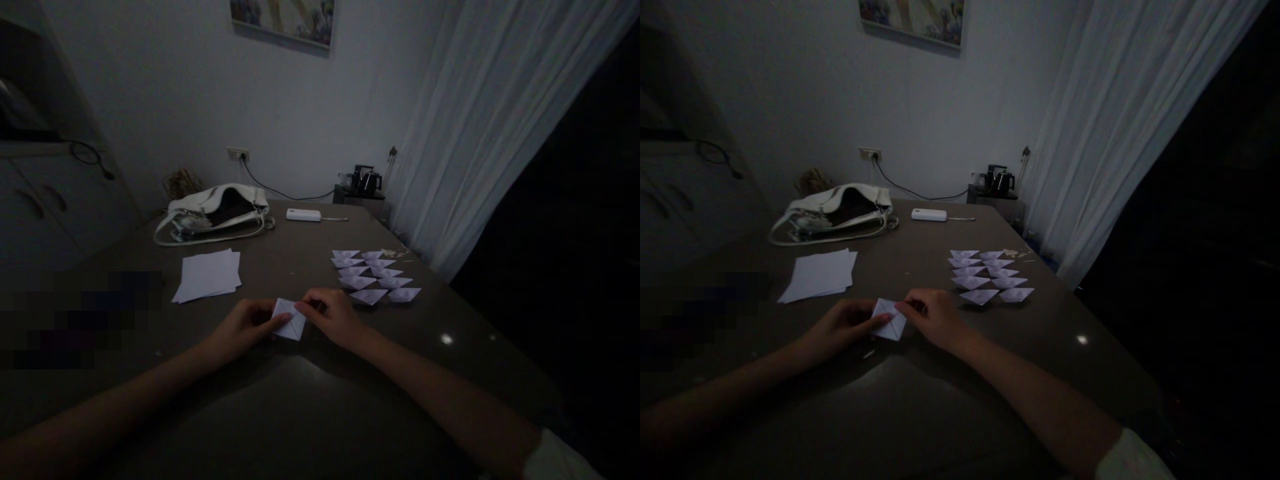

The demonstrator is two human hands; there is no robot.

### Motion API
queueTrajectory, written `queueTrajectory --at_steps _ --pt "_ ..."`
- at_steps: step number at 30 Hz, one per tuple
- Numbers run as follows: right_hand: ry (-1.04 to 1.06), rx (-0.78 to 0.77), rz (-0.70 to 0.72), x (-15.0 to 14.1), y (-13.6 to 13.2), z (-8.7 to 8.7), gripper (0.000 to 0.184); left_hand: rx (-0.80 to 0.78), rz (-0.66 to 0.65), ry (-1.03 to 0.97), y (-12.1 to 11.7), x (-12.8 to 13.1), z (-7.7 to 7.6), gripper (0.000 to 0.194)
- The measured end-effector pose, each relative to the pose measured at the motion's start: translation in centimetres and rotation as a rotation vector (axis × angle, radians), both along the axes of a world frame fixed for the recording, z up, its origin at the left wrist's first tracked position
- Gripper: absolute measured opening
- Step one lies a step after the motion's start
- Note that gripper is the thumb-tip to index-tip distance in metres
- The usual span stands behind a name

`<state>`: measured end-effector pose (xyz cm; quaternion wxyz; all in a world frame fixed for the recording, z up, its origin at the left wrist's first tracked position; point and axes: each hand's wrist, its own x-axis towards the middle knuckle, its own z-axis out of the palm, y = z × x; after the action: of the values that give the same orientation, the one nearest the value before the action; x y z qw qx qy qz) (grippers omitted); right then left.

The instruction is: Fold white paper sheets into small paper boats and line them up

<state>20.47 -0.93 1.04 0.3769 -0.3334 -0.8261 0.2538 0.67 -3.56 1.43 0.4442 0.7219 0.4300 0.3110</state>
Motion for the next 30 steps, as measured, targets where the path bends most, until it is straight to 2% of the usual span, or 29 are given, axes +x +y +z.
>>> queueTrajectory --at_steps 6,10,15,19,27,30 --pt "-0.04 -0.026 0.051 -0.12 -0.13 -0.08 0.029 0.027 0.025 0.018 -0.16 -0.04 0.01 0.033" --pt "0.002 -0.028 0.002 -0.28 -0.46 0.09 0.031 0.002 0.037 -0.025 -0.17 0.11 0.19 0.032" --pt "0.093 -0.072 -0.054 -0.37 -0.3 -0.23 0.032 0.004 0.15 -0.017 -0.12 0.19 0.43 0.04" --pt "0.121 -0.136 -0.054 -0.46 -0.15 -0.52 0.032 0.028 0.169 -0.007 -0.12 0.01 0.35 0.043" --pt "0.132 -0.117 -0.139 -0.23 0.47 -0.52 0.034 0.111 0.18 0.026 -0.16 -0.28 0.25 0.043" --pt "0.196 -0.164 -0.081 -0.22 0.44 -0.54 0.022 0.126 0.169 0.041 -0.28 -0.26 0.39 0.043"
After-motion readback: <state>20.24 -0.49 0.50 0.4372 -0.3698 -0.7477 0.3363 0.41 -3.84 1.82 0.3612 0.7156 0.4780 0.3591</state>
